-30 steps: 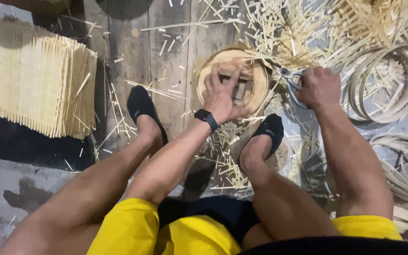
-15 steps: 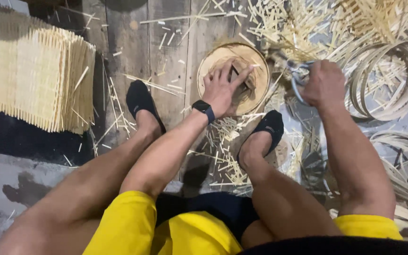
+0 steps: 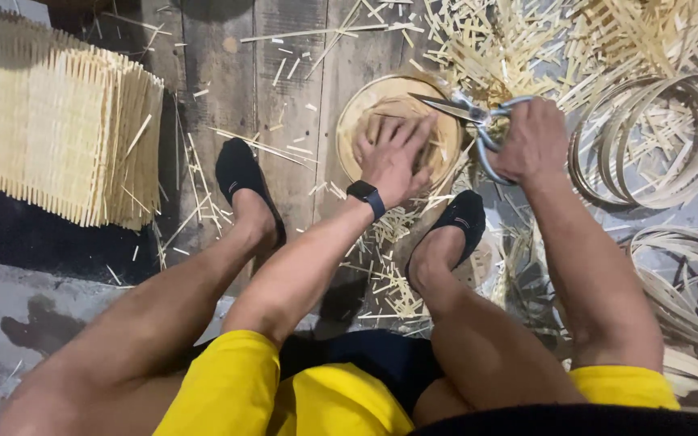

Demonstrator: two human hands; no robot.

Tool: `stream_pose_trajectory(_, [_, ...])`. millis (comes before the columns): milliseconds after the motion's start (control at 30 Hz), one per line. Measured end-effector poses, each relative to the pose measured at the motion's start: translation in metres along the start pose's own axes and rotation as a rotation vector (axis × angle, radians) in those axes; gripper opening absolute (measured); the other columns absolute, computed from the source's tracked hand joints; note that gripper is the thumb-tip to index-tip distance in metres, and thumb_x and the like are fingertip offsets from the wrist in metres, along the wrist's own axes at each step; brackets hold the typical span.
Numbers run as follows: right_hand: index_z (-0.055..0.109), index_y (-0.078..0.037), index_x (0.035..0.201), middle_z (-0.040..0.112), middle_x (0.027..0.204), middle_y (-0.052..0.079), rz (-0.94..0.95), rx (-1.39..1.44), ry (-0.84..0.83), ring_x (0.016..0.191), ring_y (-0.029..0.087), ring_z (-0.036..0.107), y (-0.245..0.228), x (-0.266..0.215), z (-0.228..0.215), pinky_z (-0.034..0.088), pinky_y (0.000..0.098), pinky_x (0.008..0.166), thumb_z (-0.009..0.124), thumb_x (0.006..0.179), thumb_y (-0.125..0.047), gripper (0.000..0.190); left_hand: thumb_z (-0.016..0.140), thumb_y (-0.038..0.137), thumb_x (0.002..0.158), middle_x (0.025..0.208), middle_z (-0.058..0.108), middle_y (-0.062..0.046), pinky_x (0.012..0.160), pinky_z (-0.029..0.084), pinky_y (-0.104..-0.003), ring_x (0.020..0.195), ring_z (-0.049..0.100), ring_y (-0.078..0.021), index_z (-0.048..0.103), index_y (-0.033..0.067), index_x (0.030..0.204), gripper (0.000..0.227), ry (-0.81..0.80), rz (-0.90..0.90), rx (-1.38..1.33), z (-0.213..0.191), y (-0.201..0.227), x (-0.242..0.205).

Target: The recorder is assembling and trimming round bamboo steamer basket components by fitting circular rims onto woven mats and cutting the excess material.

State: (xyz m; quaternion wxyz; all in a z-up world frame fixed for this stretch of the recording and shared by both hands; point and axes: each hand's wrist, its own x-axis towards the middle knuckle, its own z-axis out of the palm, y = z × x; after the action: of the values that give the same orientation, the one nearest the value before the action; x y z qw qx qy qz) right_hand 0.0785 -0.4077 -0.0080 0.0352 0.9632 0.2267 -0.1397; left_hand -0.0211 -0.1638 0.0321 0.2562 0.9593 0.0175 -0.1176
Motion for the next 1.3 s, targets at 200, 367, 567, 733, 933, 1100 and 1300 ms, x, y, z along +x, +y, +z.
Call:
stream_pose_trajectory(200, [0.069, -0.005, 0.101, 0.067, 0.100, 0.017, -0.021, 0.115, 0.001, 0.103, 0.034, 0.064, 0.028, -0.002, 0.045, 0.050, 0.0489, 0.083, 0.071, 0.091, -0.041, 0.037, 0.079, 0.032, 0.070, 0.141, 0.058, -0.003, 0.112, 0.018, -0.073, 0.133, 0.049, -0.0268, 0.036, 0.0278, 0.154, 0.094, -0.017, 0.168, 0.007, -0.014, -0.008, 0.008])
stream_pose_trajectory(367, [0.071, -0.003, 0.102, 0.066, 0.094, 0.018, -0.109, 0.073, 0.220, 0.093, 0.033, 0.065, 0.016, -0.014, 0.013, 0.053, 0.0455, 0.080, 0.077, 0.086, -0.058, 0.057, 0.078, 0.024, 0.072, 0.139, 0.064, -0.003, 0.105, 0.024, -0.065, 0.130, 0.051, -0.0292, 0.042, 0.0255, 0.152, 0.088, -0.063, 0.281, 0.004, -0.007, -0.017, 0.009])
stream_pose_trajectory(567, [0.072, -0.004, 0.105, 0.068, 0.098, 0.019, 0.016, 0.161, -0.099, 0.091, 0.033, 0.069, 0.032, -0.010, 0.050, 0.054, 0.0492, 0.085, 0.068, 0.101, -0.045, 0.041, 0.081, 0.030, 0.076, 0.137, 0.065, -0.001, 0.104, 0.024, -0.062, 0.129, 0.052, -0.0259, 0.054, 0.0255, 0.142, 0.071, -0.189, 0.395, -0.038, -0.006, -0.022, 0.016])
stream_pose_trajectory(733, [0.071, -0.002, 0.108, 0.066, 0.101, 0.025, 0.434, 0.389, -0.149, 0.098, 0.041, 0.065, 0.026, -0.007, 0.014, 0.051, 0.0540, 0.087, 0.077, 0.091, -0.052, 0.053, 0.082, 0.034, 0.071, 0.137, 0.064, -0.004, 0.111, 0.020, -0.061, 0.132, 0.052, -0.0258, 0.052, 0.0254, 0.145, 0.080, -0.137, 0.260, 0.014, 0.013, -0.018, 0.009])
stream_pose_trajectory(933, [0.066, 0.010, 0.104, 0.063, 0.102, 0.026, 0.381, 0.179, 0.229, 0.097, 0.040, 0.063, 0.035, -0.022, 0.085, 0.053, 0.0553, 0.087, 0.097, 0.062, -0.043, 0.074, 0.069, 0.058, 0.086, 0.132, 0.060, -0.020, 0.114, 0.025, -0.061, 0.126, 0.052, -0.0354, 0.042, 0.0080, 0.152, 0.087, 0.077, -0.174, -0.190, -0.002, -0.039, 0.029])
stream_pose_trajectory(1100, [0.068, 0.002, 0.116, 0.068, 0.095, 0.007, 0.420, 1.113, -0.052, 0.083, 0.018, 0.064, -0.037, -0.030, 0.043, 0.054, 0.0316, 0.075, 0.081, 0.092, -0.022, 0.036, 0.058, 0.056, 0.098, 0.133, 0.063, -0.018, 0.114, 0.038, -0.052, 0.127, 0.056, -0.0353, 0.067, 0.0151, 0.135, 0.056, 0.066, -0.231, -0.234, 0.031, -0.094, 0.089])
stream_pose_trajectory(1300, [0.069, 0.004, 0.103, 0.070, 0.085, 0.007, 0.434, 1.300, -0.028, 0.074, 0.010, 0.063, -0.055, -0.032, 0.057, 0.053, 0.0249, 0.066, 0.081, 0.088, -0.012, 0.025, 0.073, 0.052, 0.085, 0.123, 0.070, -0.019, 0.108, 0.037, -0.044, 0.119, 0.061, -0.0350, 0.080, 0.0227, 0.109, 0.039, -0.205, -0.349, -0.344, 0.032, -0.074, 0.117])
